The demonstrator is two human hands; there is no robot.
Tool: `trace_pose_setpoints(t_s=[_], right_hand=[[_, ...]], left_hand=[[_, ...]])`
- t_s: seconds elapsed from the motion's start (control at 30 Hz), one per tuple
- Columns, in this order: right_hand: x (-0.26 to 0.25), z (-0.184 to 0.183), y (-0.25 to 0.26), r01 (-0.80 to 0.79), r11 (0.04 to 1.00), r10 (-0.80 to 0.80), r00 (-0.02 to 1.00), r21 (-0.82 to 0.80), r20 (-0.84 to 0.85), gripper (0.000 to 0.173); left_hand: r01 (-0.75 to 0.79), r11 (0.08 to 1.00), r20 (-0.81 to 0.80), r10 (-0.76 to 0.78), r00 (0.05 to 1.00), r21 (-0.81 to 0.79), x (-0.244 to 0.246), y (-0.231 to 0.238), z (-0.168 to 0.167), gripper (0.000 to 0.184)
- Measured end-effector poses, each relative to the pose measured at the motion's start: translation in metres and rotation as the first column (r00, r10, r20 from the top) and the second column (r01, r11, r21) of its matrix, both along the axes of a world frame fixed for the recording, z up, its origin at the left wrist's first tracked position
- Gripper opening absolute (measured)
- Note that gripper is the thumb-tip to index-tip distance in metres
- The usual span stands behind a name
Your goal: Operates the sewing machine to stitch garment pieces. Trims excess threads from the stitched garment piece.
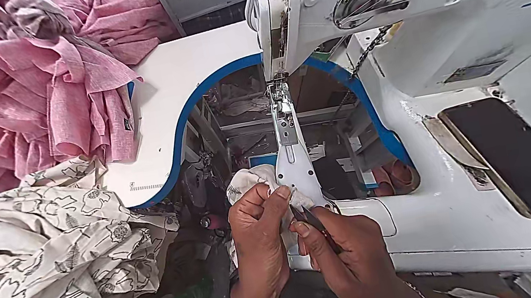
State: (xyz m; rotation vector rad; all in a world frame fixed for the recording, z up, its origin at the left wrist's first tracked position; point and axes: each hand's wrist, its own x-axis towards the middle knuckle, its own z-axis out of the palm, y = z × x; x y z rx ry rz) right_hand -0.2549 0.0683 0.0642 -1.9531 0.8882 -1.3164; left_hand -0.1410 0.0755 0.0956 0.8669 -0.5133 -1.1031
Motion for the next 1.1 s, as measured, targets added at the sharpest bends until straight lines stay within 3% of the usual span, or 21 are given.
trace_pose_setpoints(t_s=[0.23,0.5,0.63,0.77,0.8,0.87,0.93,1.1], right_hand=[[0.000,0.001,0.000,0.031,0.999,-0.031,0.999,-0.030,-0.028,0.033],[0.002,-0.003,0.003,0.023,0.999,-0.022,1.000,-0.026,0.017,0.034],[-0.008,0.012,-0.001,0.085,0.995,-0.094,0.977,0.054,0.192,0.035],[-0.083,0.044,-0.035,0.327,0.932,-0.361,0.832,0.154,0.421,0.023],[-0.088,0.051,-0.030,0.279,0.945,-0.325,0.870,0.172,0.372,0.022],[-0.069,0.062,-0.005,-0.007,0.961,-0.057,0.974,0.278,0.221,0.023],[-0.037,0.052,0.007,-0.262,0.896,0.188,0.955,0.358,0.230,0.026],[-0.023,0.032,0.003,-0.341,0.845,0.257,0.935,0.412,0.245,0.019]], left_hand=[[0.011,1.000,0.016,-0.011,1.000,0.016,0.000,0.002,0.001,0.029],[0.124,0.992,-0.103,-0.120,0.987,0.028,0.001,0.006,-0.001,0.027],[0.262,0.962,-0.161,-0.248,0.955,0.079,-0.008,0.013,-0.015,0.025],[0.169,0.985,-0.104,-0.165,0.981,0.027,0.011,0.016,-0.013,0.019],[0.146,0.989,-0.103,-0.146,0.984,-0.005,0.016,0.014,-0.010,0.019],[0.161,0.987,-0.087,-0.163,0.983,-0.027,0.019,0.012,-0.006,0.020],[0.174,0.984,-0.076,-0.177,0.981,-0.044,0.016,0.011,-0.005,0.021],[0.212,0.976,-0.128,-0.217,0.968,-0.049,0.015,0.010,-0.006,0.019]])
